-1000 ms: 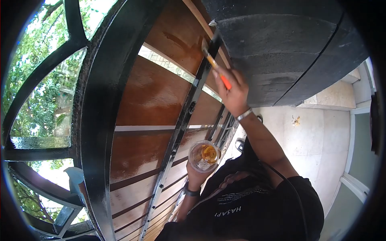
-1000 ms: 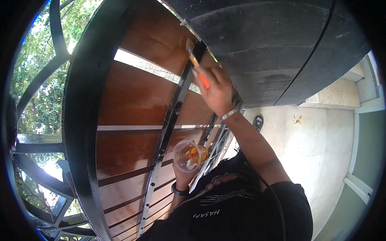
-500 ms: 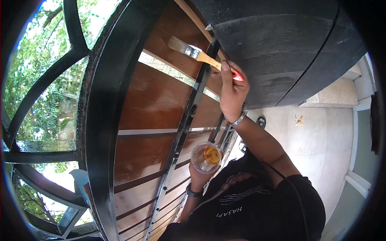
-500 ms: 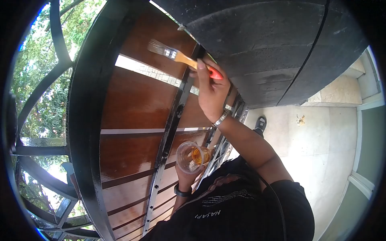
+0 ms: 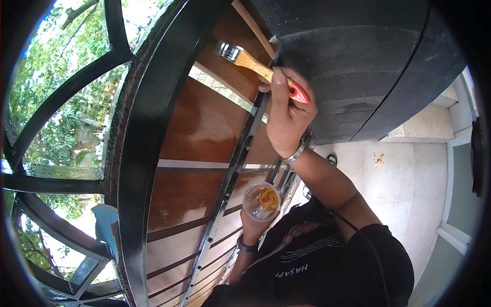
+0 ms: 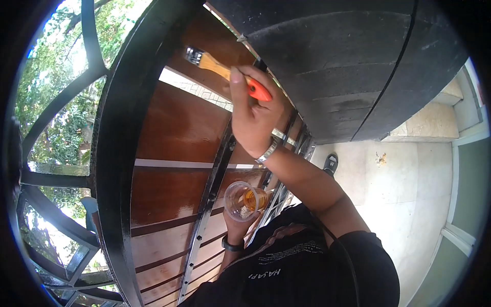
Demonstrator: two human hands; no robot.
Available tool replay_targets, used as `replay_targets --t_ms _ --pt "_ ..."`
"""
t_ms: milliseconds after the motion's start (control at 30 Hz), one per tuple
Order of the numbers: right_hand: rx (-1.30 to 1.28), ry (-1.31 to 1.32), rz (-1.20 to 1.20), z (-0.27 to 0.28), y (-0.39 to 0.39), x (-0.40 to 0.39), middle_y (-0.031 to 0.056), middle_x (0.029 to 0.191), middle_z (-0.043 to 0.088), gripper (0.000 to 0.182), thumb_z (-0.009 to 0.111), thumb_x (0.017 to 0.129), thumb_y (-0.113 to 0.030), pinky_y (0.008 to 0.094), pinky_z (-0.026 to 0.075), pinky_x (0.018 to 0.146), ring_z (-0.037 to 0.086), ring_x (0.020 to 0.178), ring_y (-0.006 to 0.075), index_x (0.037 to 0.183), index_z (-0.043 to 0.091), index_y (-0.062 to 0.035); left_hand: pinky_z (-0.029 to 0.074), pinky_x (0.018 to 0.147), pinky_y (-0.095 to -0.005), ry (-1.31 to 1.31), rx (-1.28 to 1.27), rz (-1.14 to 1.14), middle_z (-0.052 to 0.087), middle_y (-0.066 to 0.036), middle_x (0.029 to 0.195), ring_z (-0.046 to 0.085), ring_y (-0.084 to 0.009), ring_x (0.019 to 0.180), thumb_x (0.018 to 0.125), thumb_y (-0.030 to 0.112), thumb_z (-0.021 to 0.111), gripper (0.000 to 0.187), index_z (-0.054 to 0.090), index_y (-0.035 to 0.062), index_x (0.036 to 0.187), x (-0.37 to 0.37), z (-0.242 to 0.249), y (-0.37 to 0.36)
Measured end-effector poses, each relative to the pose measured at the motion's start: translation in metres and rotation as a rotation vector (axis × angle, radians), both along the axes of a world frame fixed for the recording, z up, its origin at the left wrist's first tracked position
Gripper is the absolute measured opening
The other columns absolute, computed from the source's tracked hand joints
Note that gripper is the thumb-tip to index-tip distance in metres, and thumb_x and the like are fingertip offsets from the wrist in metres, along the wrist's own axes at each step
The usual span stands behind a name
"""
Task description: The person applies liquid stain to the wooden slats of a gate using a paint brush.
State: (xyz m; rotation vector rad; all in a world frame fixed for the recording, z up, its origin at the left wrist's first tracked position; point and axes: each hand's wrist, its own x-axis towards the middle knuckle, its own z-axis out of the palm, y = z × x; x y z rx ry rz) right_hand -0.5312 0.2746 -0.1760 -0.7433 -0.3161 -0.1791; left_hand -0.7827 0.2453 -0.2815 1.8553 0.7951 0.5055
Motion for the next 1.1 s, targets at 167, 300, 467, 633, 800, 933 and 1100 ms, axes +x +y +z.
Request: replay_targets --t_ms 167,300,467,633,800,933,1100 --pt "0.066 0.131 0.139 -0.027 0.004 0.000 0.0084 0.087 0.067 0.021 0.065 0.094 -0.013 0.0230 0.056 0.066 0.067 0.076 0.0115 0.104 0.065 0.0047 0.045 0.104 -0.0387 0.044 -0.022 0.003 0.057 -0.013 0.128 0.056 -0.0237 0.118 0.060 0.007 0.087 0.081 0.049 0.0005 0.131 -0.006 -0.004 -0.001" --pt "-0.053 0.258 0.142 -0.064 -0.011 -0.005 0.0128 0.089 0.070 0.024 0.062 0.096 -0.016 0.0261 0.054 0.069 0.067 0.075 0.0141 0.106 0.063 0.0064 0.045 0.103 -0.0385 0.007 -0.069 0.021 0.057 -0.014 0.127 0.056 -0.0243 0.118 0.061 0.010 0.088 0.080 0.049 0.0003 0.131 -0.008 -0.007 -0.002" --pt "0.008 0.194 0.095 -0.032 -0.020 -0.004 0.0135 0.085 0.070 0.028 0.063 0.096 -0.019 0.0240 0.052 0.066 0.067 0.075 0.0147 0.107 0.062 0.0071 0.049 0.097 -0.0344 -0.006 0.040 0.022 0.062 -0.013 0.121 0.061 -0.0219 0.112 0.062 0.012 0.089 0.075 0.052 0.0000 0.126 -0.005 -0.002 -0.003" --pt "-0.003 0.179 0.166 -0.029 0.003 0.006 0.0142 0.087 0.070 0.030 0.063 0.096 -0.019 0.0248 0.052 0.070 0.068 0.075 0.0160 0.109 0.061 0.0078 0.049 0.096 -0.0338 0.004 0.047 0.012 0.063 -0.013 0.120 0.062 -0.0209 0.110 0.063 0.011 0.089 0.074 0.053 -0.0001 0.126 -0.006 0.002 -0.005" --pt "-0.188 0.260 0.059 -0.098 -0.021 0.011 0.0106 0.084 0.070 0.026 0.065 0.095 -0.019 0.0236 0.051 0.069 0.067 0.073 0.0126 0.104 0.064 0.0051 0.047 0.101 -0.0366 -0.006 -0.017 0.021 0.058 -0.013 0.127 0.058 -0.0225 0.116 0.063 0.010 0.088 0.078 0.050 0.0012 0.131 -0.014 0.001 -0.003" --pt "-0.203 0.248 0.020 -0.073 -0.028 0.017 0.0122 0.086 0.070 0.028 0.062 0.096 -0.020 0.0250 0.051 0.072 0.067 0.075 0.0134 0.107 0.062 0.0063 0.047 0.102 -0.0368 -0.074 -0.062 0.020 0.057 -0.013 0.127 0.058 -0.0230 0.116 0.063 0.008 0.087 0.078 0.050 0.0006 0.131 -0.016 -0.001 -0.002" --pt "0.094 0.150 0.092 -0.009 -0.001 0.025 0.0132 0.086 0.071 0.029 0.064 0.095 -0.020 0.0241 0.053 0.067 0.067 0.072 0.0135 0.108 0.062 0.0062 0.046 0.103 -0.0374 -0.056 -0.041 0.003 0.056 -0.014 0.128 0.057 -0.0233 0.117 0.063 0.007 0.087 0.079 0.049 0.0002 0.131 -0.015 0.002 -0.004"
